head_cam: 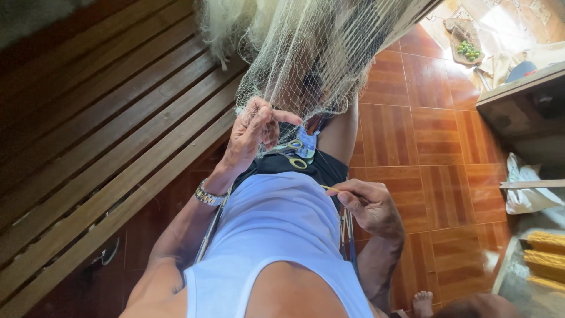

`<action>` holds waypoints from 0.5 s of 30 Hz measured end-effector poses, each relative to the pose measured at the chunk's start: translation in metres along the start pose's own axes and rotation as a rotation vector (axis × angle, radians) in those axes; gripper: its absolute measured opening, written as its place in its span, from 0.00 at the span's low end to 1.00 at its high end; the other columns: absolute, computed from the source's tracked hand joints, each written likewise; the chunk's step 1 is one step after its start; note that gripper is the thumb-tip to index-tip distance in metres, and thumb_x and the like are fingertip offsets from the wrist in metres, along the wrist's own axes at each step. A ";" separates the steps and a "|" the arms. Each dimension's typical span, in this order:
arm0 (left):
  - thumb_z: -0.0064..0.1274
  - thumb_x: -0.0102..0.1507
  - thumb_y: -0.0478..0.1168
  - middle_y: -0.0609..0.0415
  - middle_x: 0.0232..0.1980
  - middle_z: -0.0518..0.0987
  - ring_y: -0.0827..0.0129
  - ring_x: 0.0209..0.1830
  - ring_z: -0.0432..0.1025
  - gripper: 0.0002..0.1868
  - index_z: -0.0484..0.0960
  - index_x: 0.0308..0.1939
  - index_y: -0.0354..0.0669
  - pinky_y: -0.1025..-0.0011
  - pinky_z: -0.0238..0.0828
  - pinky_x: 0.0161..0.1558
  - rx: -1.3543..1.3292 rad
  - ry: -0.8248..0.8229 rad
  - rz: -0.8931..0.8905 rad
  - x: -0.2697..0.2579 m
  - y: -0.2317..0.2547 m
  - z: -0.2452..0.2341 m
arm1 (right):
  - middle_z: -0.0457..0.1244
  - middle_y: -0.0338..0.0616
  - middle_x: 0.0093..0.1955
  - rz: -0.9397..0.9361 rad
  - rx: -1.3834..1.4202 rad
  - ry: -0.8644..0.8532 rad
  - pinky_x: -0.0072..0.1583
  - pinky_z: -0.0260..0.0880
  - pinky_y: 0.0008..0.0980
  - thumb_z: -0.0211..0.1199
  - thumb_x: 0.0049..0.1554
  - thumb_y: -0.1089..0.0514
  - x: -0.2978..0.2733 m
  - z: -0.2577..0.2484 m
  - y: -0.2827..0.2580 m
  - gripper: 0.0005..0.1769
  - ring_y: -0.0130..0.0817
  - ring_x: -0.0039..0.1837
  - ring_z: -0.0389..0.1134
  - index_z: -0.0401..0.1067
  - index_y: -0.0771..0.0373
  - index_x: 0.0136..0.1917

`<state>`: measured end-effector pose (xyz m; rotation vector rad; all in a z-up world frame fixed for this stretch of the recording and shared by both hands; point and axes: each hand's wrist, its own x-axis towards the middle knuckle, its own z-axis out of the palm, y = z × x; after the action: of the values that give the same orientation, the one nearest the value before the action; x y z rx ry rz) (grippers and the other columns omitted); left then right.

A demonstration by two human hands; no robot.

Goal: Repairing a fishing net by tying knots with a wooden shuttle

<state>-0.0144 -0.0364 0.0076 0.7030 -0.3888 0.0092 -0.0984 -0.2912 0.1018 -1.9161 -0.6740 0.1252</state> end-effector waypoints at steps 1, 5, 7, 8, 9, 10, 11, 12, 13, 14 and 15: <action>0.36 0.76 0.43 0.34 0.50 0.82 0.84 0.20 0.62 0.09 0.64 0.42 0.47 0.84 0.64 0.24 0.001 -0.001 -0.002 0.000 -0.001 -0.001 | 0.60 0.39 0.26 0.000 0.001 0.002 0.28 0.55 0.21 0.57 0.63 0.59 0.000 0.001 0.001 0.12 0.18 0.28 0.52 0.81 0.66 0.48; 0.35 0.77 0.44 0.32 0.49 0.83 0.85 0.21 0.61 0.06 0.62 0.45 0.51 0.85 0.65 0.25 -0.029 -0.039 -0.046 0.000 -0.004 -0.005 | 0.62 0.41 0.27 0.005 0.067 -0.002 0.29 0.56 0.21 0.58 0.62 0.60 -0.002 0.007 0.007 0.12 0.19 0.29 0.52 0.81 0.67 0.48; 0.35 0.77 0.45 0.29 0.49 0.83 0.85 0.20 0.59 0.06 0.61 0.46 0.51 0.85 0.64 0.26 -0.036 -0.063 -0.049 0.000 -0.006 -0.005 | 0.63 0.42 0.28 0.019 0.070 -0.010 0.30 0.57 0.22 0.59 0.61 0.60 -0.002 0.009 0.009 0.12 0.19 0.30 0.52 0.82 0.66 0.48; 0.35 0.77 0.45 0.29 0.49 0.83 0.86 0.20 0.59 0.06 0.62 0.46 0.52 0.85 0.64 0.26 -0.038 -0.065 -0.045 0.000 -0.007 -0.006 | 0.63 0.42 0.28 0.024 0.085 -0.014 0.30 0.57 0.23 0.59 0.62 0.60 -0.001 0.011 0.008 0.12 0.19 0.30 0.52 0.82 0.67 0.48; 0.36 0.76 0.45 0.28 0.49 0.83 0.86 0.20 0.60 0.06 0.62 0.46 0.53 0.85 0.64 0.26 -0.040 -0.066 -0.041 0.000 -0.010 -0.006 | 0.62 0.42 0.28 0.030 0.099 -0.019 0.30 0.57 0.23 0.58 0.62 0.60 0.001 0.012 0.007 0.12 0.19 0.30 0.52 0.82 0.67 0.48; 0.36 0.76 0.45 0.28 0.49 0.83 0.86 0.20 0.60 0.06 0.62 0.46 0.53 0.85 0.64 0.26 -0.041 -0.066 -0.039 -0.001 -0.008 -0.005 | 0.62 0.42 0.28 0.029 0.098 -0.021 0.30 0.57 0.23 0.58 0.62 0.60 0.001 0.012 0.009 0.12 0.19 0.30 0.52 0.82 0.67 0.48; 0.36 0.77 0.45 0.28 0.49 0.83 0.86 0.20 0.59 0.06 0.61 0.45 0.53 0.85 0.63 0.26 -0.020 -0.060 -0.040 -0.001 -0.007 -0.004 | 0.62 0.42 0.28 0.026 0.096 -0.027 0.31 0.57 0.23 0.58 0.62 0.61 0.001 0.012 0.011 0.12 0.19 0.31 0.53 0.81 0.67 0.48; 0.35 0.77 0.45 0.29 0.49 0.84 0.87 0.20 0.58 0.06 0.61 0.45 0.53 0.86 0.62 0.26 0.001 -0.055 -0.040 -0.002 -0.006 -0.002 | 0.62 0.42 0.28 0.023 0.094 -0.033 0.31 0.58 0.23 0.58 0.62 0.61 0.001 0.012 0.013 0.12 0.18 0.31 0.54 0.81 0.68 0.49; 0.35 0.77 0.45 0.29 0.49 0.84 0.87 0.20 0.58 0.06 0.61 0.45 0.53 0.86 0.62 0.26 0.001 -0.055 -0.039 -0.002 -0.006 -0.003 | 0.62 0.42 0.28 0.022 0.093 -0.034 0.31 0.58 0.23 0.58 0.62 0.61 0.000 0.012 0.015 0.12 0.18 0.31 0.54 0.81 0.68 0.49; 0.35 0.77 0.45 0.29 0.49 0.84 0.88 0.20 0.58 0.06 0.61 0.45 0.54 0.86 0.62 0.27 -0.006 -0.061 -0.041 -0.001 -0.007 -0.003 | 0.61 0.42 0.28 0.021 0.120 -0.038 0.31 0.58 0.22 0.58 0.62 0.61 0.000 0.012 0.017 0.12 0.19 0.30 0.53 0.81 0.68 0.48; 0.35 0.77 0.45 0.29 0.49 0.84 0.88 0.20 0.58 0.06 0.60 0.45 0.54 0.87 0.62 0.27 -0.014 -0.068 -0.044 -0.001 -0.007 -0.004 | 0.61 0.42 0.28 0.022 0.146 -0.040 0.31 0.58 0.22 0.58 0.62 0.61 -0.001 0.012 0.018 0.12 0.19 0.30 0.53 0.82 0.68 0.48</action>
<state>-0.0135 -0.0394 -0.0001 0.6992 -0.4375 -0.0591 -0.0963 -0.2873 0.0803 -1.7853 -0.6535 0.2214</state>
